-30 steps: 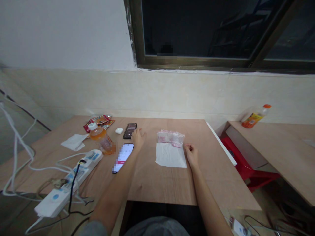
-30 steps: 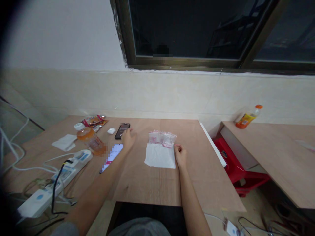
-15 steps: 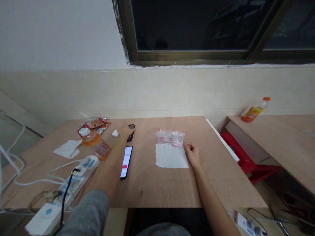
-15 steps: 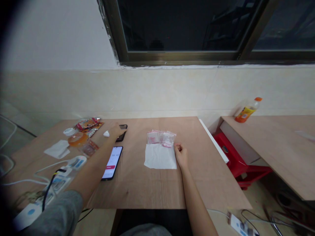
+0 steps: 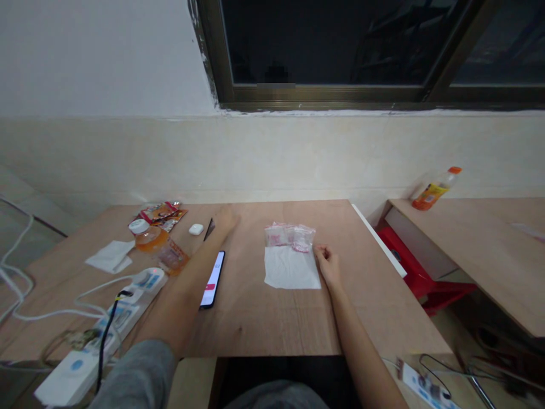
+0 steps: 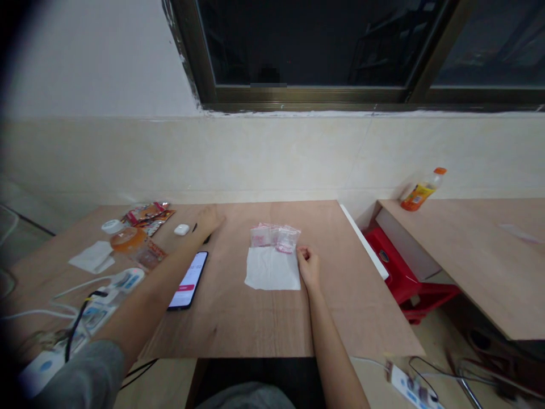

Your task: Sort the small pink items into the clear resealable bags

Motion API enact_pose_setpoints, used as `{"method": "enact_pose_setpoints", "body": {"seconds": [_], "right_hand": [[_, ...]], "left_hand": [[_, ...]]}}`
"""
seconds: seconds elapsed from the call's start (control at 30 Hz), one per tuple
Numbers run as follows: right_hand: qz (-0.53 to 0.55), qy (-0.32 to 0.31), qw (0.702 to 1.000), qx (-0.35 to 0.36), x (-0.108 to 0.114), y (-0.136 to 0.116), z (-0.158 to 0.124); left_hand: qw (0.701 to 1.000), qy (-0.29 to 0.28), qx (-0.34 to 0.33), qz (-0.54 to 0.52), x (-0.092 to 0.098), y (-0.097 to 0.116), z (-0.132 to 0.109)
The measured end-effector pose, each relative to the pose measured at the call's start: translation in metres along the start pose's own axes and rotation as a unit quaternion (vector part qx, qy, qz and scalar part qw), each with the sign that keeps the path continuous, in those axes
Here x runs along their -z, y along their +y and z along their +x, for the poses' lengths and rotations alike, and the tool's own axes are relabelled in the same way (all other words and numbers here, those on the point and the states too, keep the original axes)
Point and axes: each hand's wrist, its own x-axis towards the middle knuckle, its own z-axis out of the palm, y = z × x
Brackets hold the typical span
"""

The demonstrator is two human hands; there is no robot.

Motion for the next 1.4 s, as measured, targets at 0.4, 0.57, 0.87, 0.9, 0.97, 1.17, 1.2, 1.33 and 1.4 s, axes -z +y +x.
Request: {"method": "enact_pose_setpoints", "body": {"seconds": [0.4,0.57,0.87,0.9,0.97,1.17,1.2,1.33,1.4], "right_hand": [[0.011,0.000,1.000,-0.002,-0.002,-0.003,0.000],[0.006,-0.003,1.000,0.007,-0.002,0.000,0.002],[0.080,0.011,0.997,0.016,-0.010,-0.019,-0.006],[0.097,-0.009,0.995,0.012,-0.013,-0.024,-0.010],[0.128,-0.069,0.989,-0.012,-0.021,-0.036,-0.018],[0.174,-0.160,0.969,-0.069,-0.034,-0.052,-0.056],[0.181,-0.164,0.967,-0.076,-0.034,-0.051,-0.061],[0.187,-0.176,0.963,-0.081,-0.029,-0.050,-0.072],[0.182,-0.173,0.965,-0.068,-0.027,-0.051,-0.072]], "left_hand": [[0.915,-0.038,-0.344,-0.209,-0.038,0.084,-0.068],[0.883,-0.034,-0.395,-0.251,-0.034,0.077,-0.079],[0.847,0.051,-0.228,-0.477,0.019,0.073,-0.107],[0.825,0.040,-0.188,-0.531,0.022,0.073,-0.116],[0.763,-0.007,-0.105,-0.638,0.023,0.074,-0.136],[0.617,-0.088,0.083,-0.778,-0.004,0.085,-0.197],[0.608,-0.089,0.101,-0.782,-0.008,0.086,-0.204],[0.611,-0.088,0.121,-0.777,-0.016,0.085,-0.222],[0.623,-0.071,0.116,-0.770,-0.018,0.084,-0.226]]}}
